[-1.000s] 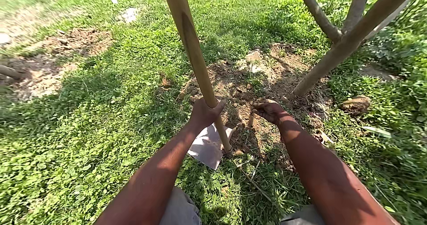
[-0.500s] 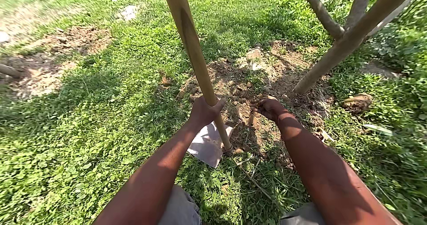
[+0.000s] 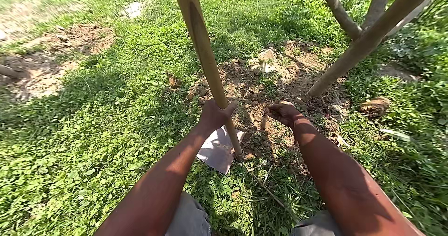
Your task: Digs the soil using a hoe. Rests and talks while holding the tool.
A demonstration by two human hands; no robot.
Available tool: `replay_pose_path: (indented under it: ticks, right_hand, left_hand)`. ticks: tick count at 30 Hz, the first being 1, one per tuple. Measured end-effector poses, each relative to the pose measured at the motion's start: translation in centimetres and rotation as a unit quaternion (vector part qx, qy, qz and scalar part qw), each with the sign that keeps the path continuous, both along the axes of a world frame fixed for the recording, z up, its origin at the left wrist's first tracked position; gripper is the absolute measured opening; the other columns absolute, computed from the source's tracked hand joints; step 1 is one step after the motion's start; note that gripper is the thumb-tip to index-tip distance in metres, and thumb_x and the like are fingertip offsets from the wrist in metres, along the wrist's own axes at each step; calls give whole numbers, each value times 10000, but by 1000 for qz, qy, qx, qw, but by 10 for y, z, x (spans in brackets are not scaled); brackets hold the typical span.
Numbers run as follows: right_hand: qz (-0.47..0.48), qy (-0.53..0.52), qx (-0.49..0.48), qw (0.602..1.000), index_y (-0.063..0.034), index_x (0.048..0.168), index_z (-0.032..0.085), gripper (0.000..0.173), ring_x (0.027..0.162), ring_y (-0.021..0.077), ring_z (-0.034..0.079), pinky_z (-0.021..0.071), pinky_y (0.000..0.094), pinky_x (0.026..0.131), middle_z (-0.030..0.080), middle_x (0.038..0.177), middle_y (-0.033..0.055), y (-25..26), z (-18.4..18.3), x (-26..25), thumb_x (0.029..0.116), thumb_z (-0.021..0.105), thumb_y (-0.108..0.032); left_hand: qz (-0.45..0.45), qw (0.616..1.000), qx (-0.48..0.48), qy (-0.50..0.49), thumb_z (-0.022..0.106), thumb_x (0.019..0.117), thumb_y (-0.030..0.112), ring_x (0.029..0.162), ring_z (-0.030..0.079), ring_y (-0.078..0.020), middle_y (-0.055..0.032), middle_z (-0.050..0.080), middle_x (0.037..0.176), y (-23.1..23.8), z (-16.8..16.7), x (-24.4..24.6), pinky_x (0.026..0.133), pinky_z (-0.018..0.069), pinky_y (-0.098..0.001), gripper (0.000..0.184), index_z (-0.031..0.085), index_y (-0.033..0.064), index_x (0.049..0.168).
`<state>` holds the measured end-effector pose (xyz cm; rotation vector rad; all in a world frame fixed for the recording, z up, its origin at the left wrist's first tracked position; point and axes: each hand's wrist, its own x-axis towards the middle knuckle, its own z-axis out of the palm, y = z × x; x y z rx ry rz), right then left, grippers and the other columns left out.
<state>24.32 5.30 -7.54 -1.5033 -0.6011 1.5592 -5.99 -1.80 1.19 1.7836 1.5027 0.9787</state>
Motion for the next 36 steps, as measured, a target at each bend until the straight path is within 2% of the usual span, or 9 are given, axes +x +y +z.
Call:
replay_pose_path:
  ticks: [4, 10, 17, 19, 21, 24, 26, 30, 36]
  right_hand:
    - [-3, -17, 12, 1000, -1, 1254, 535, 310, 749, 175, 700, 619, 307, 689, 672, 930, 112, 0, -3, 2, 969, 636, -68]
    - [-19, -63, 44, 997, -15, 1302, 532, 397, 774, 210, 715, 626, 353, 698, 695, 1022, 143, 7, -6, 5, 911, 591, 23]
    - [-9, -23, -14, 1000, 7, 1227, 549, 260, 751, 195, 709, 616, 324, 684, 692, 974, 143, 2, -9, 9, 968, 538, -14]
    - [-5, -2, -4, 1000, -23, 1201, 569, 241, 725, 190, 703, 615, 326, 673, 695, 930, 119, 0, -8, 11, 978, 588, -112]
    - [-12, 27, 9, 1000, -66, 1243, 563, 349, 762, 199, 697, 613, 359, 706, 686, 942, 95, -1, -6, 12, 1017, 609, -327]
    - [-41, 57, 10, 997, -92, 1205, 573, 494, 813, 229, 696, 604, 414, 739, 680, 925, 88, -1, -2, 11, 1034, 495, -549]
    - [-51, 62, 13, 997, -83, 1207, 580, 463, 823, 235, 701, 606, 415, 742, 688, 942, 100, -1, -2, 11, 1068, 442, -503]
    - [-41, 53, 40, 997, -75, 1260, 534, 231, 841, 215, 690, 612, 387, 754, 649, 973, 95, 0, -6, 14, 1062, 512, -192]
    - [-36, 36, 60, 997, -61, 1258, 544, 228, 817, 181, 703, 615, 337, 739, 682, 972, 89, 2, -7, 15, 1031, 535, -85]
  left_hand:
    - [-2, 1000, -1, -2, 694, 936, 496, 555, 577, -122, 11, 587, 630, 0, -1, 0, 551, 501, -378, 379, 637, 145, 806]
    - [-3, 1000, -3, -2, 694, 934, 503, 559, 583, -126, 10, 596, 636, 1, -3, -1, 558, 510, -386, 384, 644, 144, 806]
    - [-3, 1000, -11, 0, 701, 933, 494, 566, 585, -125, 11, 597, 640, 1, -2, 0, 563, 510, -384, 374, 647, 148, 803]
    - [-2, 1000, -8, -2, 701, 935, 487, 561, 572, -121, 14, 585, 635, 0, -2, 0, 557, 499, -375, 372, 635, 148, 798]
    - [-4, 1000, -6, -1, 701, 937, 480, 563, 575, -116, 18, 589, 637, 0, -1, 0, 562, 503, -373, 360, 642, 147, 812]
    - [-3, 1000, -5, 1, 699, 934, 492, 561, 576, -119, 14, 588, 634, 0, -2, 0, 560, 503, -380, 375, 639, 143, 811]
    - [-3, 1000, -3, 3, 698, 935, 499, 555, 572, -119, 13, 582, 628, 1, -2, 0, 554, 498, -378, 387, 634, 141, 803]
    - [-1, 1000, -5, 5, 699, 931, 513, 556, 568, -123, 11, 577, 628, 1, -2, 1, 555, 497, -384, 401, 628, 141, 800]
    - [0, 1000, -6, 4, 705, 928, 498, 570, 587, -131, 2, 596, 645, 1, -3, 0, 567, 512, -398, 382, 639, 138, 820]
